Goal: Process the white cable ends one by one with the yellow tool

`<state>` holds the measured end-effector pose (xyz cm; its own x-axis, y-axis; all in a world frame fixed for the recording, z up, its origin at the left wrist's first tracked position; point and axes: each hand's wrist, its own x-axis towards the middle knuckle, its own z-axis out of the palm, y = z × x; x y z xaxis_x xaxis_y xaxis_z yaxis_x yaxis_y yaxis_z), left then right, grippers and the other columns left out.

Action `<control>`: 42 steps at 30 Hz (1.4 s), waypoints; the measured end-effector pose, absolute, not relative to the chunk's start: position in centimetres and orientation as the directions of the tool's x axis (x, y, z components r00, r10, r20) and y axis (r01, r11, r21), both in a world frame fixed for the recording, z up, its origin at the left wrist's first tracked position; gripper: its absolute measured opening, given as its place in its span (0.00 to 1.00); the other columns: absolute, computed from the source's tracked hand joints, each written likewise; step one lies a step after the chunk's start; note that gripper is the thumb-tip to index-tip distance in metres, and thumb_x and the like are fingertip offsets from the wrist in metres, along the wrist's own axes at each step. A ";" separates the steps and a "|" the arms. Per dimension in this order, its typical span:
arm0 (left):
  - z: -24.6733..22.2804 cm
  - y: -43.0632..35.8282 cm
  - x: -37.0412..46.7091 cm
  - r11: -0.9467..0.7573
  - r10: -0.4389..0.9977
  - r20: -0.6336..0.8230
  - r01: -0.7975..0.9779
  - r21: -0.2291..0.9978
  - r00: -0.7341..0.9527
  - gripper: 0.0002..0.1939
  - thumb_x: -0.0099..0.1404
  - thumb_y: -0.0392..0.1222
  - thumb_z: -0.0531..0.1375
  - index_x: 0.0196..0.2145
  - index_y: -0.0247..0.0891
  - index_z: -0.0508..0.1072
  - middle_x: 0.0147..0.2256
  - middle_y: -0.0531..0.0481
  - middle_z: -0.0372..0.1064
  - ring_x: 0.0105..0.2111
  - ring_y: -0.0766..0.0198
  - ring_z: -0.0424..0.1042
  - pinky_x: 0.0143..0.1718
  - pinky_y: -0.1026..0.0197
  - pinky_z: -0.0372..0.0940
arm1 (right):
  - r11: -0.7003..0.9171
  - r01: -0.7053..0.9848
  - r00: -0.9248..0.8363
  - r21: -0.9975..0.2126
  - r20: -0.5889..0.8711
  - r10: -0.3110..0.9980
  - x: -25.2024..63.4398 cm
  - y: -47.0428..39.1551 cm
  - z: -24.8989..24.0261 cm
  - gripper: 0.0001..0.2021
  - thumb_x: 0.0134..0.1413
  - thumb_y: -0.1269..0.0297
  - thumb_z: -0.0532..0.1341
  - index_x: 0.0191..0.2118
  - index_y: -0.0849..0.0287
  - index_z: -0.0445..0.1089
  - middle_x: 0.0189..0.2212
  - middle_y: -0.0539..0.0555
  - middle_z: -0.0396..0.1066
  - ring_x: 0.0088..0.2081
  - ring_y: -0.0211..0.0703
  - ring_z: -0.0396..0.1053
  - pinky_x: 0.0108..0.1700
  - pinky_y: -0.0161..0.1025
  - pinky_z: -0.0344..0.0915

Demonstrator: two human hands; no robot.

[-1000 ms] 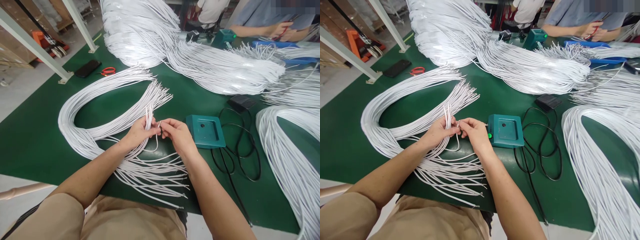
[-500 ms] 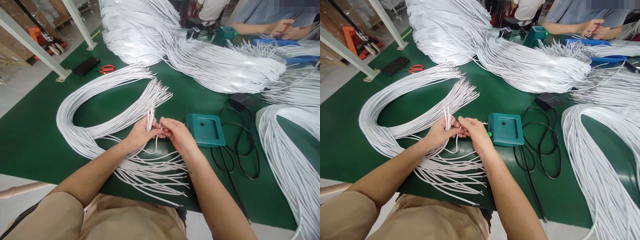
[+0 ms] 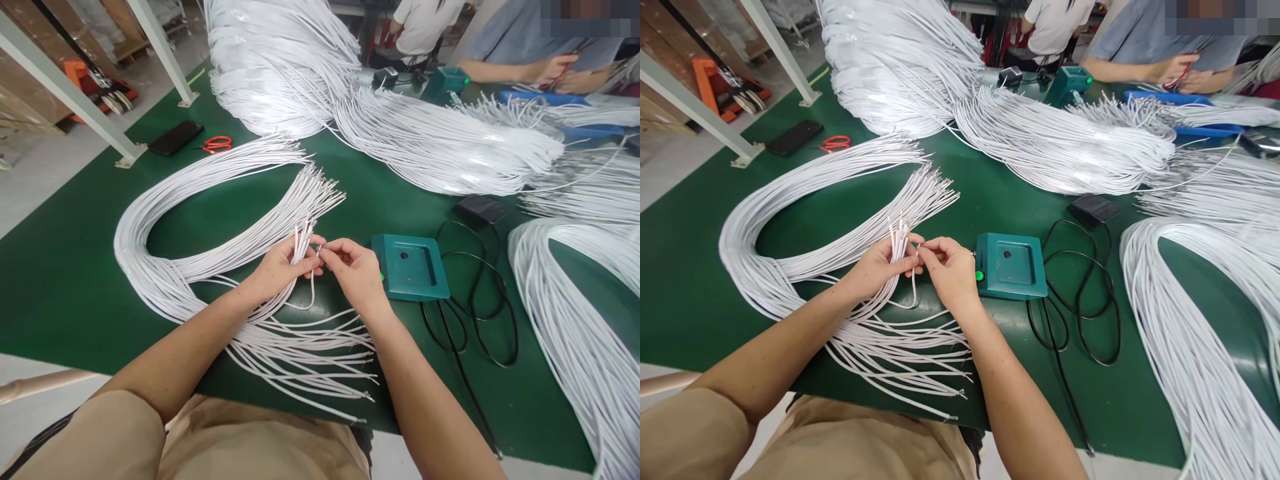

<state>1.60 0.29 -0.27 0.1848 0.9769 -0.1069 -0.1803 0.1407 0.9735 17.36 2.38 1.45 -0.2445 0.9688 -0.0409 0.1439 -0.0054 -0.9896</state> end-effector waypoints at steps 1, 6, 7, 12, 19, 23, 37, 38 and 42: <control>-0.3 0.3 1.5 0.185 0.969 -0.143 -0.210 0.960 0.200 0.19 0.57 0.40 0.66 0.47 0.37 0.70 0.30 0.54 0.69 0.30 0.69 0.73 0.31 0.67 0.67 | 0.105 0.253 -0.232 -0.962 0.045 0.972 17.4 2.4 1.3 0.05 0.53 0.64 0.62 0.30 0.60 0.71 0.26 0.50 0.70 0.29 0.38 0.66 0.34 0.36 0.62; -0.4 0.7 1.3 0.383 0.921 -0.335 -0.307 0.871 0.197 0.22 0.51 0.38 0.70 0.44 0.35 0.73 0.31 0.53 0.70 0.28 0.70 0.73 0.30 0.68 0.67 | 0.607 0.678 -0.484 -0.415 0.370 0.793 17.7 2.5 1.0 0.12 0.62 0.69 0.50 0.32 0.60 0.69 0.31 0.56 0.68 0.34 0.43 0.63 0.38 0.40 0.58; -0.4 0.8 1.2 0.389 0.920 -0.353 -0.310 0.867 0.169 0.22 0.51 0.37 0.70 0.44 0.34 0.73 0.29 0.53 0.69 0.27 0.70 0.73 0.30 0.68 0.67 | 0.642 0.707 -0.538 -0.295 0.365 0.760 17.8 2.6 1.1 0.12 0.63 0.69 0.49 0.33 0.60 0.69 0.32 0.57 0.68 0.35 0.45 0.63 0.40 0.42 0.57; -0.7 1.2 1.3 0.309 0.951 -0.307 -0.186 0.933 0.037 0.22 0.53 0.38 0.68 0.46 0.34 0.72 0.30 0.52 0.70 0.30 0.65 0.76 0.31 0.66 0.68 | 0.537 0.841 -0.501 -0.062 0.282 0.818 18.8 3.2 1.8 0.08 0.60 0.69 0.54 0.42 0.62 0.69 0.37 0.59 0.72 0.42 0.52 0.64 0.54 0.49 0.51; -1.1 1.6 1.7 0.234 0.972 -0.234 0.012 0.972 0.018 0.20 0.56 0.38 0.65 0.46 0.34 0.72 0.33 0.49 0.71 0.31 0.62 0.77 0.28 0.66 0.68 | 0.531 0.848 -0.523 -0.002 0.169 0.835 19.6 3.3 2.0 0.10 0.55 0.73 0.56 0.42 0.63 0.71 0.37 0.60 0.74 0.41 0.52 0.65 0.55 0.48 0.50; -1.3 1.6 1.9 0.224 0.974 -0.225 0.076 0.972 -0.002 0.19 0.57 0.37 0.64 0.47 0.33 0.71 0.34 0.47 0.72 0.31 0.61 0.78 0.28 0.65 0.69 | 0.565 0.825 -0.562 0.027 0.154 0.813 19.9 3.5 2.0 0.13 0.56 0.75 0.54 0.42 0.64 0.73 0.36 0.60 0.75 0.41 0.51 0.65 0.56 0.48 0.49; -2.3 1.9 2.0 0.174 0.983 -0.181 0.188 0.967 0.020 0.19 0.58 0.38 0.63 0.47 0.35 0.72 0.34 0.48 0.73 0.30 0.63 0.77 0.31 0.64 0.70 | 0.490 0.872 -0.469 -0.002 0.291 0.834 21.0 3.8 1.7 0.16 0.62 0.67 0.52 0.51 0.62 0.71 0.46 0.62 0.74 0.52 0.55 0.62 0.62 0.63 0.38; -2.4 2.0 1.9 0.179 0.982 -0.186 0.173 0.968 0.025 0.19 0.58 0.39 0.63 0.48 0.35 0.72 0.35 0.48 0.73 0.30 0.63 0.77 0.31 0.64 0.70 | 0.425 0.905 -0.398 -0.007 0.334 0.855 21.3 3.8 1.6 0.18 0.62 0.65 0.52 0.53 0.63 0.68 0.51 0.64 0.71 0.55 0.58 0.60 0.61 0.66 0.38; -2.5 2.1 1.5 0.200 0.978 -0.207 0.147 0.969 0.033 0.19 0.57 0.40 0.64 0.47 0.34 0.72 0.35 0.47 0.73 0.30 0.62 0.77 0.33 0.62 0.70 | 0.284 0.959 -0.262 -0.008 0.359 0.896 22.1 4.0 0.7 0.19 0.63 0.64 0.51 0.55 0.65 0.65 0.56 0.69 0.64 0.58 0.63 0.57 0.58 0.70 0.43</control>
